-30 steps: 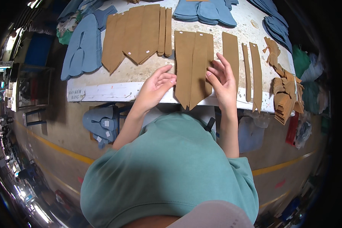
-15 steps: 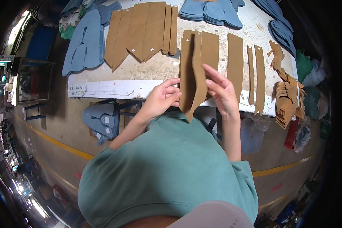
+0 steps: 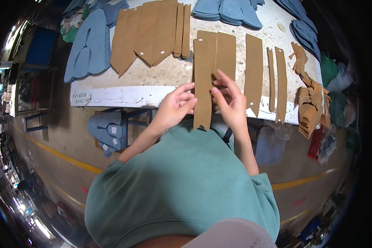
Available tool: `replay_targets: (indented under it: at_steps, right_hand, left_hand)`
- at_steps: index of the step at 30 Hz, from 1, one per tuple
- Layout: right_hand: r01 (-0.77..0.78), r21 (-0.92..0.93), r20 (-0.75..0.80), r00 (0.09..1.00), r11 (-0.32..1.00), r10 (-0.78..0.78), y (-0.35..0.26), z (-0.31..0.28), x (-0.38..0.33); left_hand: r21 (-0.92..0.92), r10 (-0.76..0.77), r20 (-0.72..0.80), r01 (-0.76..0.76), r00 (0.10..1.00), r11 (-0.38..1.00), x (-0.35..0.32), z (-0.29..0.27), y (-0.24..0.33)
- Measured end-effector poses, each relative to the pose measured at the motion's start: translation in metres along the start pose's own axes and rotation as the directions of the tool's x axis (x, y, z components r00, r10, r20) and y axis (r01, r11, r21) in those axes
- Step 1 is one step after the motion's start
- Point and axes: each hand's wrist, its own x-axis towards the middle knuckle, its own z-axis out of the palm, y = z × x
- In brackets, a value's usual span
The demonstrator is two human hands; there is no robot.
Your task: The person sorts and stacks brown cardboard pieces on a worktable. They pick up individual pieces, align them, and place them into neat piles, occasionally adjusting the stacks.
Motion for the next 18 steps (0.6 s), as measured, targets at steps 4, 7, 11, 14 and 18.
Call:
replay_targets:
  at_steps: [4,7,11,14,18]
  right_hand:
    - [0.014,-0.129,0.102,0.995,0.992,-0.001,-0.010,-0.016,0.013]
    - [0.245,-0.421,0.140,0.969,0.873,-0.205,-0.025,-0.037,0.024]
    - [0.306,-0.599,0.143,0.950,0.740,-0.277,-0.045,-0.075,0.031]
    - [0.319,-0.542,0.057,0.937,0.778,-0.344,-0.047,-0.120,0.029]
    - [0.160,-0.272,-0.267,0.935,0.949,-0.234,-0.015,-0.174,0.025]
  left_hand:
    - [-0.008,-0.071,0.116,0.073,0.991,0.997,0.001,0.010,0.001]
    - [0.123,-0.097,0.192,0.074,0.977,0.990,0.003,0.012,0.008]
    - [0.187,-0.028,0.168,-0.004,0.985,0.982,0.006,0.010,0.016]
    - [0.179,-0.012,0.140,-0.014,0.990,0.984,0.011,0.007,0.017]
    - [0.200,-0.035,0.127,0.009,0.991,0.980,0.013,0.005,0.014]
